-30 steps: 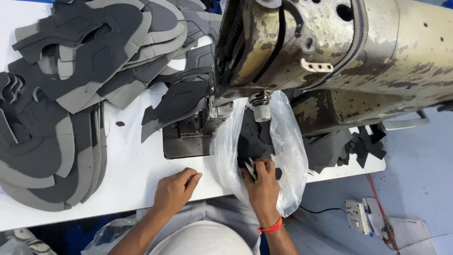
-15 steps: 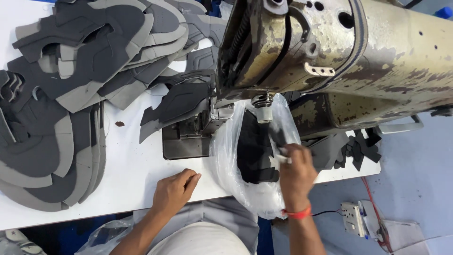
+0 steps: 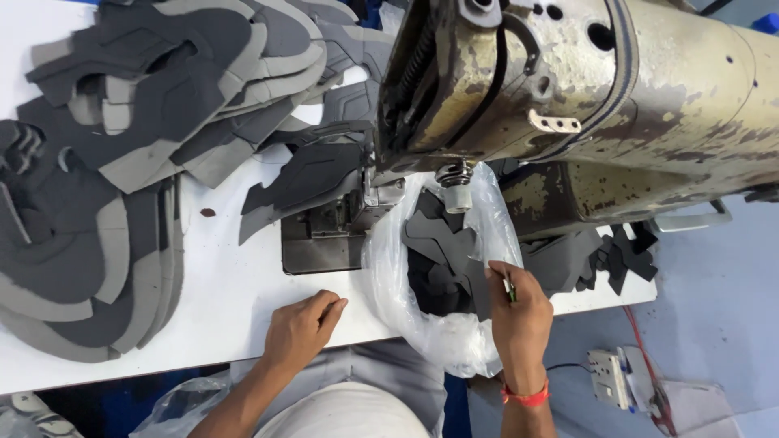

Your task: The person uses a sewing machine to stitch together grey and black shoe parts. They guide the material under the needle, sew along the edges, and then use a tool to cut the thread before moving to the next piece.

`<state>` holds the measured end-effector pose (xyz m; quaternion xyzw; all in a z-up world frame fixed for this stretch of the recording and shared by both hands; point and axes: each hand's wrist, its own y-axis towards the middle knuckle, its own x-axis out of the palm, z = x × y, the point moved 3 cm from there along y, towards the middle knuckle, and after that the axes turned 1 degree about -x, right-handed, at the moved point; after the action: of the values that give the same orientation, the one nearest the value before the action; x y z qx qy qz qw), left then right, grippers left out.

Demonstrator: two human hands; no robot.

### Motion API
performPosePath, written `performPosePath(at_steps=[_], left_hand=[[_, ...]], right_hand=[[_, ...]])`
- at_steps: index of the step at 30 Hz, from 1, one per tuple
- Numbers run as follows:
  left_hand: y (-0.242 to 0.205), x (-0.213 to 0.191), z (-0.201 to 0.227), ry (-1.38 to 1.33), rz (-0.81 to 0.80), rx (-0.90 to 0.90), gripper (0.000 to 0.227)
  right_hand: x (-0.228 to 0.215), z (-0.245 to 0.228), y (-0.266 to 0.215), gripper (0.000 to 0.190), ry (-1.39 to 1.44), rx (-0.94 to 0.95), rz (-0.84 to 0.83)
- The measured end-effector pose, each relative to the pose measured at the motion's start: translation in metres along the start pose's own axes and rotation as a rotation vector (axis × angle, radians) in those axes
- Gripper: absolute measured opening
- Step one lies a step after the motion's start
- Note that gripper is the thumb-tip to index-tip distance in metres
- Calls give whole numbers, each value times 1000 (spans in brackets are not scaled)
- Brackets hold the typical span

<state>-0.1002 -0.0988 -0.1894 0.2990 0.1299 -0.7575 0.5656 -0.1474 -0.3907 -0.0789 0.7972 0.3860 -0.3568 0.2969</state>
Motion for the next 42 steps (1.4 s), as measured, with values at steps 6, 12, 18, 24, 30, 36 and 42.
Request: performPosePath(at_steps=[6,12,18,24,30,36,42], left_hand=[[-4,7,-7,-9,-11,-10,18],[-11,-59,-14,-226,9,-178,13],[-8,-218,-80,343,582,-311,20],[2,-290,-202,640,599,-698,84],[6,-288,-196,453,458,-993,103],[12,-293,-195,153,840,-657,89],[17,-327,-91,-446,897,-428,35]], right_hand=[[44,-33,34,22,124,-278,-140],[95,-41,47,35,14,-448,-282],[59,-30,48,26,-62,-378,-82],[2,12,54,28,246,-292,73],[-10,26,26,30,596,229,-62],[-2,34,16,39,1000,397,-170],[37,51,-3,24,1139,509,-473]])
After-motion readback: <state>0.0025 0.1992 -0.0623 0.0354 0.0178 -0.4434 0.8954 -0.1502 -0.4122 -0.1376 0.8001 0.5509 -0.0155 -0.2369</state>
